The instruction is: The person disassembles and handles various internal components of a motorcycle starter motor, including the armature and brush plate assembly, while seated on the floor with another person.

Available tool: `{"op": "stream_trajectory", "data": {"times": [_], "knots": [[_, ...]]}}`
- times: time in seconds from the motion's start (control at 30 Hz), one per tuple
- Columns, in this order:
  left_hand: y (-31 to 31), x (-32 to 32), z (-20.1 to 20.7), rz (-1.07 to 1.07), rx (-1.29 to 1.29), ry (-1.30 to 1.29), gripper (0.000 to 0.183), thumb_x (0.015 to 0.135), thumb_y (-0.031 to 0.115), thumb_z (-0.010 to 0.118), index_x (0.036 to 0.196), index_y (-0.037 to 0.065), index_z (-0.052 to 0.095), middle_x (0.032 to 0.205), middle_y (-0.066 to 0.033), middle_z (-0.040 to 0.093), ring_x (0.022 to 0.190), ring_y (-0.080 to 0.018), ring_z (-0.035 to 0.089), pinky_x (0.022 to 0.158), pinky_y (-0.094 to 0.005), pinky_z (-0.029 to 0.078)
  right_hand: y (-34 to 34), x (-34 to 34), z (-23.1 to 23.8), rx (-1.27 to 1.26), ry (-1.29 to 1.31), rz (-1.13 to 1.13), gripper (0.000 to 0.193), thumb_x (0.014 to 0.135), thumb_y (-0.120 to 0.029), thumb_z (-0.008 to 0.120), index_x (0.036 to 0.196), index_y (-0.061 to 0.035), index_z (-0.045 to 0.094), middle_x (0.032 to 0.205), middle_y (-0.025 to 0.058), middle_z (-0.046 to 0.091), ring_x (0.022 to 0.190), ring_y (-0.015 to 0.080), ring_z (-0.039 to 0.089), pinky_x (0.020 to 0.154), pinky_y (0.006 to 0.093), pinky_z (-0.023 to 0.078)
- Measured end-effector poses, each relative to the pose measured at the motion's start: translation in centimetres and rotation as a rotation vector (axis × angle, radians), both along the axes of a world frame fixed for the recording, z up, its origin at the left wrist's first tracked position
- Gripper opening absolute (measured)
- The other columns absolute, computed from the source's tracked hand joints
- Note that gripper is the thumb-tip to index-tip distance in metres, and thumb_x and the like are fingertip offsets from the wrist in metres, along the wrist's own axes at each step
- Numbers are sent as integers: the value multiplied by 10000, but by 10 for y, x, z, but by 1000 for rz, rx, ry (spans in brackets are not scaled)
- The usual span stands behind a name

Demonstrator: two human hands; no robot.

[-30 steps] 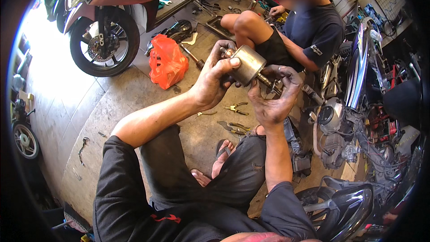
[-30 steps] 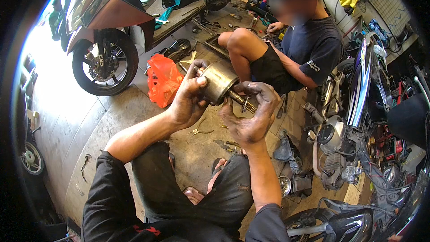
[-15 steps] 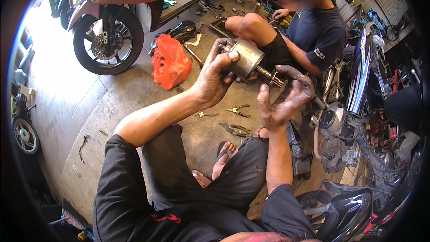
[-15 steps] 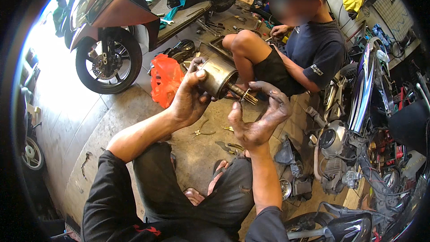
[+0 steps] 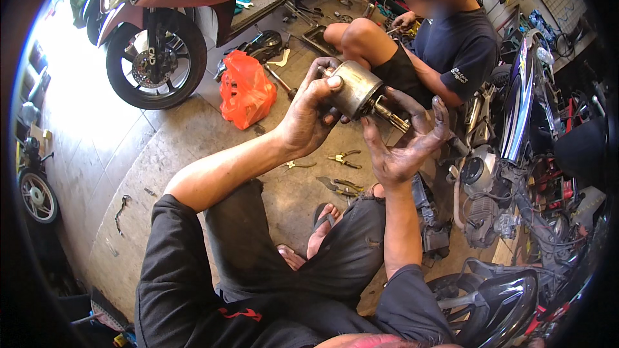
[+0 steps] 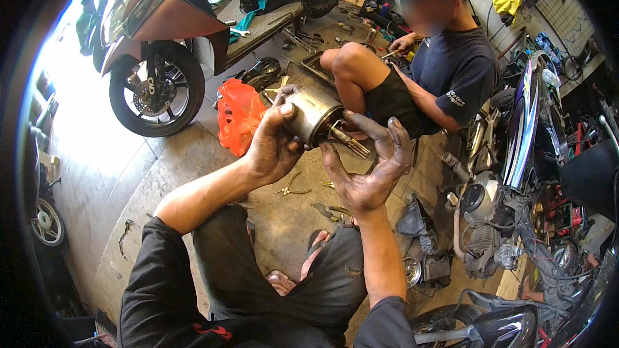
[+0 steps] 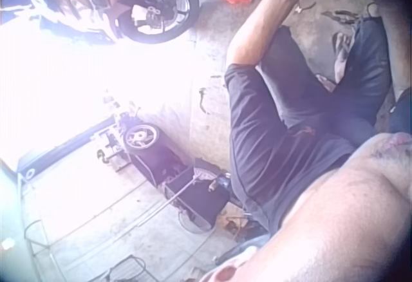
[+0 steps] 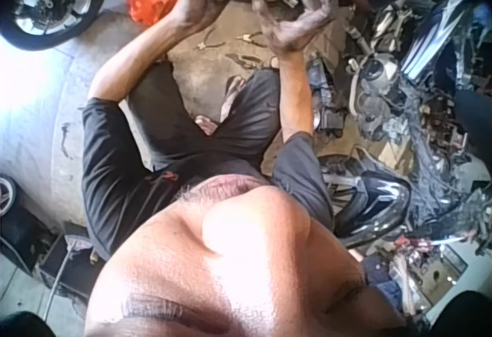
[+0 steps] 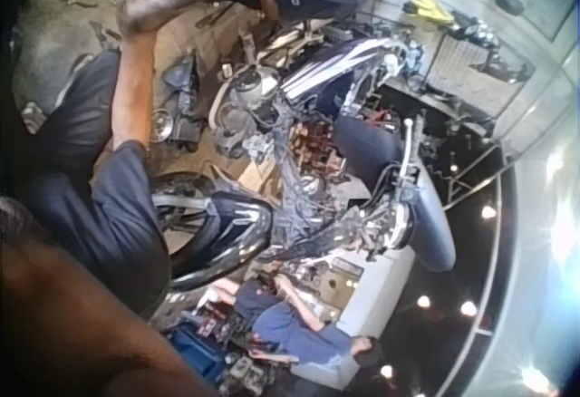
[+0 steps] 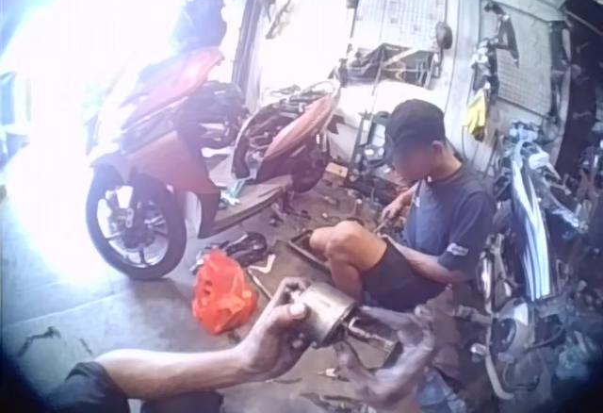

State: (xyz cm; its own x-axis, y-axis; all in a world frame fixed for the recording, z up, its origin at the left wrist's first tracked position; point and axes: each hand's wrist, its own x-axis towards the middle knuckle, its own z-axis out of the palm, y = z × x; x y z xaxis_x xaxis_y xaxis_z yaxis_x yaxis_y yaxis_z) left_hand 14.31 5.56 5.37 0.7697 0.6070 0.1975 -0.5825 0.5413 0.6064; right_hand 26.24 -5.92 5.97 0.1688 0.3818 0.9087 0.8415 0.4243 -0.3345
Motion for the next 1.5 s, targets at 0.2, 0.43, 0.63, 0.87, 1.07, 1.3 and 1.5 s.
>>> {"op": "stream_trajectory", "data": {"times": [0.2,0.43,0.63,0.87,1.07,1.3,1.5], "knots": [[4,1,-2,3,-19,-3,399,870,299,644,1197,181,449,998,-4,544,790,-81,540,578,-221,416,-2,-3,-2,39,126,107,865,781,-53,803,1399,-8,199,1149,209,611,1000,248,639,881,349,520],[2,1,-1,7,11,-23,393,867,285,648,1188,180,448,995,-3,536,782,-78,537,573,-222,416,-6,7,-4,-52,-25,12,756,812,-51,774,1377,-22,273,1087,188,625,1012,234,621,910,337,502],[2,0,-3,8,47,-16,410,858,274,662,1186,170,439,994,-6,525,777,-79,538,567,-218,427,-7,5,-10,-42,83,18,675,818,-129,798,1328,1,374,1096,150,646,1032,234,632,967,363,469],[3,-1,-2,10,72,-38,482,852,259,666,1251,153,418,1068,-40,526,804,-99,562,577,-228,461,-6,3,-8,-46,102,47,659,807,-36,784,1327,0,380,1097,160,646,1021,231,648,899,340,526],[3,-3,2,34,81,-41,538,839,244,666,1302,153,407,1117,-45,536,833,-100,564,590,-222,461,-8,2,0,-42,121,85,644,817,-12,769,1329,-9,379,1080,181,660,978,245,676,916,348,510],[14,0,-1,177,118,-17,578,811,234,665,1328,162,415,1151,-35,539,929,-100,577,625,-190,435,-6,8,-5,-67,132,38,645,826,-44,773,1339,-16,383,1089,183,647,1017,235,639,918,339,508],[17,-2,2,244,206,-64,709,743,135,788,1314,132,367,1176,-87,518,1092,-202,548,947,-352,479,-5,1,-2,-119,233,-60,476,825,-54,783,1225,10,534,1038,139,690,960,204,671,910,333,508]]}}
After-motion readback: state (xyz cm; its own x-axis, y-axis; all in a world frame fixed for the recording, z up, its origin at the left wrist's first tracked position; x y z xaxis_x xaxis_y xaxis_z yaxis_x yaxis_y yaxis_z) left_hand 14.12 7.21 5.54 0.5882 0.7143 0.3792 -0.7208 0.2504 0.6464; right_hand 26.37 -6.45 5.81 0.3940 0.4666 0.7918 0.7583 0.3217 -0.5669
